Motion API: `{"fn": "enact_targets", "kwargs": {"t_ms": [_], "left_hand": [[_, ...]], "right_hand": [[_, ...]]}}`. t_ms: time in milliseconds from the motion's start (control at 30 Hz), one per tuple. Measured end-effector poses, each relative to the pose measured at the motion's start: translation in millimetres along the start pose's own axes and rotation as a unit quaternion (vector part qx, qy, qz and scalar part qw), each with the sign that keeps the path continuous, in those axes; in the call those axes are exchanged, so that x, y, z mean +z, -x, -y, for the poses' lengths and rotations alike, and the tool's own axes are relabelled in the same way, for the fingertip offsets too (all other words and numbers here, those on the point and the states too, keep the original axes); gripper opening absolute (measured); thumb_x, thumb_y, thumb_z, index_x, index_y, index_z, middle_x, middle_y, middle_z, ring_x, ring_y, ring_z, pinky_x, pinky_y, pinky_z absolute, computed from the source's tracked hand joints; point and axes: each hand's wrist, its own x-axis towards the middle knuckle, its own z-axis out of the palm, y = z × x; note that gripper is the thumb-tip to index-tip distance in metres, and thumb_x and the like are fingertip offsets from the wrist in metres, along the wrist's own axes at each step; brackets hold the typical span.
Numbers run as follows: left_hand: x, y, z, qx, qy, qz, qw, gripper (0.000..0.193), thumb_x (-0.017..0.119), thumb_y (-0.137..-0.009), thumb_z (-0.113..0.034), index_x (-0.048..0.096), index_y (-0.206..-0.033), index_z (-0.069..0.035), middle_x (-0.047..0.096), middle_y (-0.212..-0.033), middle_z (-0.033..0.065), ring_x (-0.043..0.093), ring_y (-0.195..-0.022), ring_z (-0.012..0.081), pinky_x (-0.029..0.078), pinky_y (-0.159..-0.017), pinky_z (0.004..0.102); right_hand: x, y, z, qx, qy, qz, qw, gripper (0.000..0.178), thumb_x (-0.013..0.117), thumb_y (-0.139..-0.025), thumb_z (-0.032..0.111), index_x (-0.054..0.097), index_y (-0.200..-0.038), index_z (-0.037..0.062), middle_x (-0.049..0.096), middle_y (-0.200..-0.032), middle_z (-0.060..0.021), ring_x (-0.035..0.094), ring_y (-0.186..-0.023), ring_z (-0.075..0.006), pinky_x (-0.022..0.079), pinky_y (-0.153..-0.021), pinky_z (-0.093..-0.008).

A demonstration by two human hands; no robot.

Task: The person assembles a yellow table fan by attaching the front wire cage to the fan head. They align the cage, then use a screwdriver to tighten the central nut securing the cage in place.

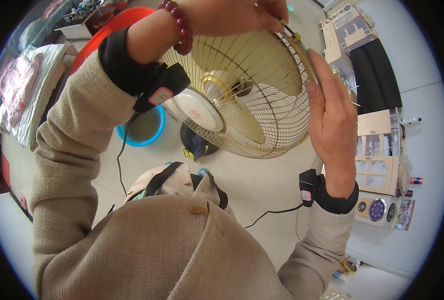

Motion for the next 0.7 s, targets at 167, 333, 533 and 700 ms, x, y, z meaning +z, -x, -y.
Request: {"fn": "enact_targets", "kwargs": {"t_ms": [167,333,533,700], "left_hand": [[2,-2,4,0.003,0.001,-0.005,1.000,0.014,0.066,-0.077,-0.010,0.071,-0.086,0.000,0.070,-0.082,0.0192,0.068,-0.079,0.0334,0.054,-0.074,0.0387],[5,-6,12,0.002,-0.011,-0.006,1.000,0.016,0.066,-0.077,-0.011,0.071,-0.087,0.000,0.070,-0.083,0.0192,0.068,-0.080,0.0334,0.054,-0.075,0.0387],[3,-5,12,-0.002,0.003,0.003,1.000,0.017,0.067,-0.077,-0.012,0.071,-0.089,-0.001,0.070,-0.084,0.0198,0.068,-0.082,0.0327,0.054,-0.078,0.0386],[3,-7,13,0.002,-0.015,0.010,1.000,0.019,0.069,-0.078,-0.017,0.073,-0.092,-0.004,0.071,-0.087,0.0166,0.068,-0.083,0.0306,0.053,-0.079,0.0367]], "right_hand": [[2,-1,3,0.030,0.048,0.004,0.998,0.037,0.057,-0.097,0.009,0.057,-0.133,0.0121,0.065,-0.102,-0.0122,0.064,-0.082,-0.0247,0.051,-0.074,-0.0333],[15,-5,0,-0.018,0.040,-0.056,0.997,0.039,0.059,-0.095,0.006,0.059,-0.133,0.0133,0.063,-0.093,-0.0111,0.062,-0.077,-0.0248,0.051,-0.070,-0.0340],[16,-7,1,0.008,0.051,-0.053,0.997,0.036,0.060,-0.093,0.003,0.062,-0.127,0.0118,0.062,-0.090,-0.0131,0.062,-0.075,-0.0273,0.050,-0.069,-0.0346],[19,-13,-1,-0.001,0.039,-0.076,0.996,0.032,0.062,-0.091,0.003,0.065,-0.122,0.0099,0.059,-0.083,-0.0132,0.060,-0.070,-0.0302,0.049,-0.064,-0.0364]]}}
